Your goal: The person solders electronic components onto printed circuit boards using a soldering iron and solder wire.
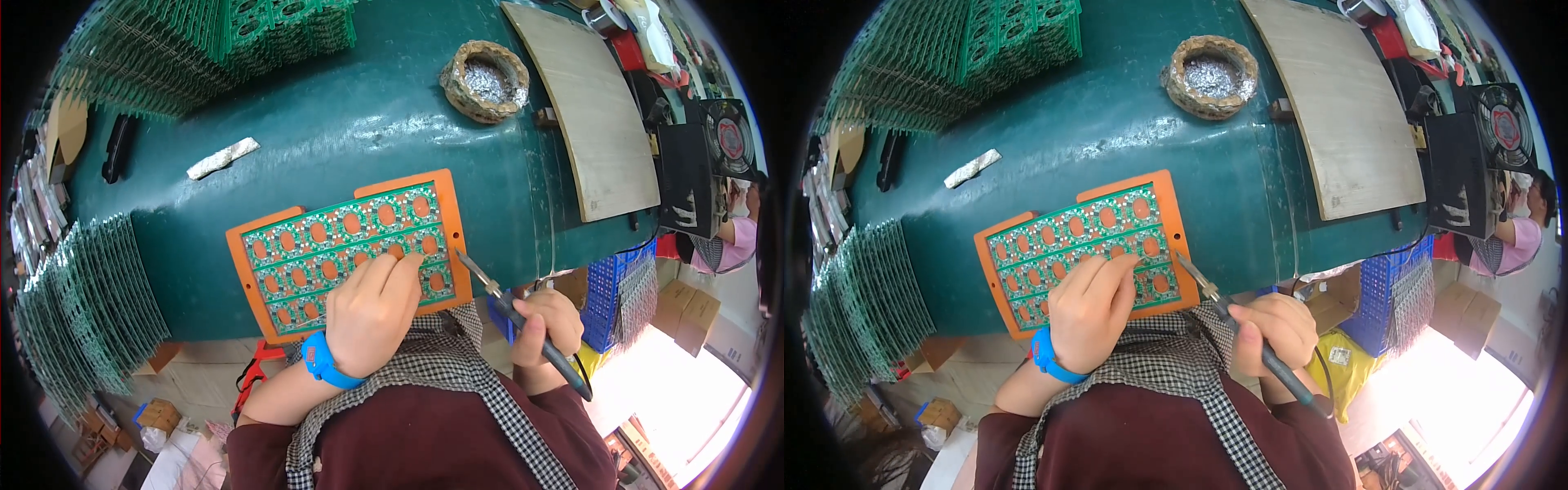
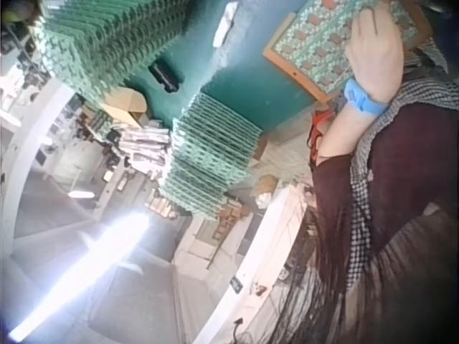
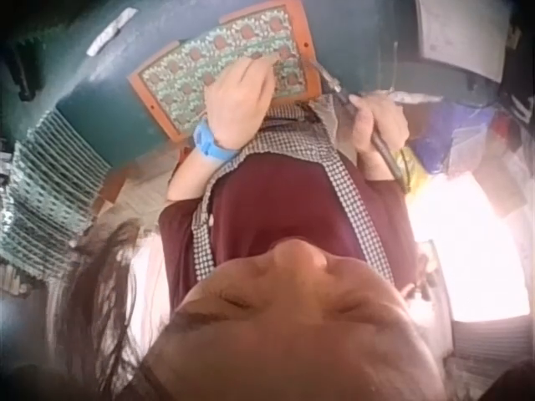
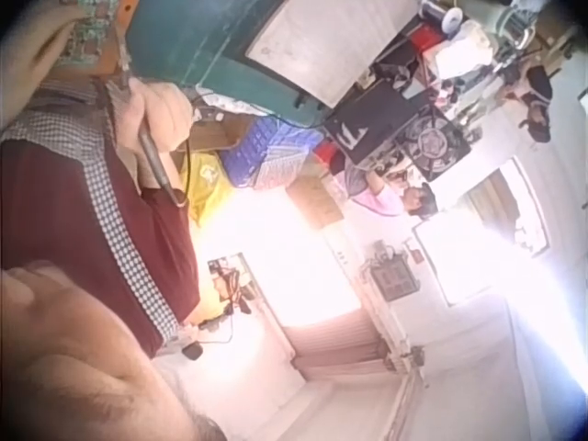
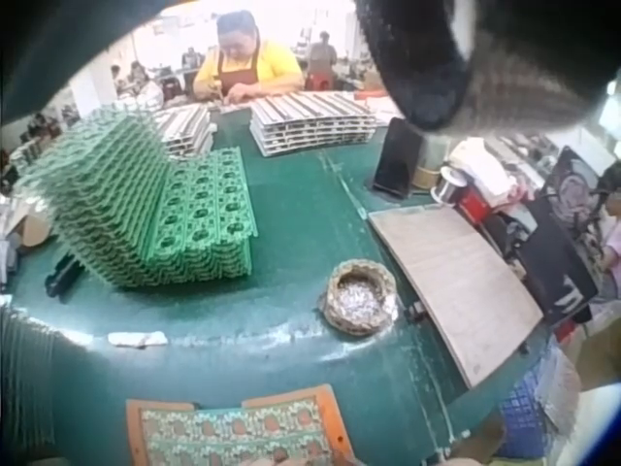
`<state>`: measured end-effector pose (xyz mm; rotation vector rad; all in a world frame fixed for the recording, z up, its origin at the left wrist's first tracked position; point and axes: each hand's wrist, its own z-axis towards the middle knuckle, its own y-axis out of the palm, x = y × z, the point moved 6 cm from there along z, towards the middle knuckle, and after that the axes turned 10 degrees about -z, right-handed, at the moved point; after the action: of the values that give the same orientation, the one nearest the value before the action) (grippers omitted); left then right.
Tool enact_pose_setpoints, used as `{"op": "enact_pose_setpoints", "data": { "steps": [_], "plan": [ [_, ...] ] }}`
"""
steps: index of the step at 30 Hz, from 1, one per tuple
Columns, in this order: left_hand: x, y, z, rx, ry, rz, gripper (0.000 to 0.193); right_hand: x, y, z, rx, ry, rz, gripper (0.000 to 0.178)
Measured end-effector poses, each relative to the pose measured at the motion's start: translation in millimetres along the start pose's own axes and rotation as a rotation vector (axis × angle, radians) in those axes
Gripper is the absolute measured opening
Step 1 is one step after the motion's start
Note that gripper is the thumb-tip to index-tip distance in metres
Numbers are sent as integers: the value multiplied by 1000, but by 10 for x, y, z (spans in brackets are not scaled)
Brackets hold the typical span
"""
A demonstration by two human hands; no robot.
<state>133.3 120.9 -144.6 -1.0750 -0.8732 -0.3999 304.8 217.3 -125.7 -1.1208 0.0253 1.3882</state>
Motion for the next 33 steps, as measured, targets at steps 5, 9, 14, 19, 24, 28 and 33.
{"op": "enact_pose_setpoints", "data": {
  "steps": [5, 9, 14, 19, 24, 28, 33],
  "plan": [
    [54, 36, -165, -22, -21, -44, 20, -29, -68, -95, -12, -41, 30, 13],
    [74, 92, -223, -51, 23, -75, 21, -51, -55, -107, -46, -64, 26, 10],
    [56, 131, -265, -83, 22, -73, 23, -92, -23, -115, -86, -70, 30, 6],
    [50, 142, -280, -78, 36, -62, 24, -146, -12, -134, -111, -83, -1, 12],
    [115, 76, -244, -100, 35, 21, 24, -118, -98, -211, 11, -94, 0, 8],
    [53, -17, -331, 10, -5, 12, 21, -156, -127, -225, 57, -85, 40, 11],
    [39, 1, -376, -16, -17, -6, 19, -211, 10, -192, -62, -107, 51, 11]
  ]
}}
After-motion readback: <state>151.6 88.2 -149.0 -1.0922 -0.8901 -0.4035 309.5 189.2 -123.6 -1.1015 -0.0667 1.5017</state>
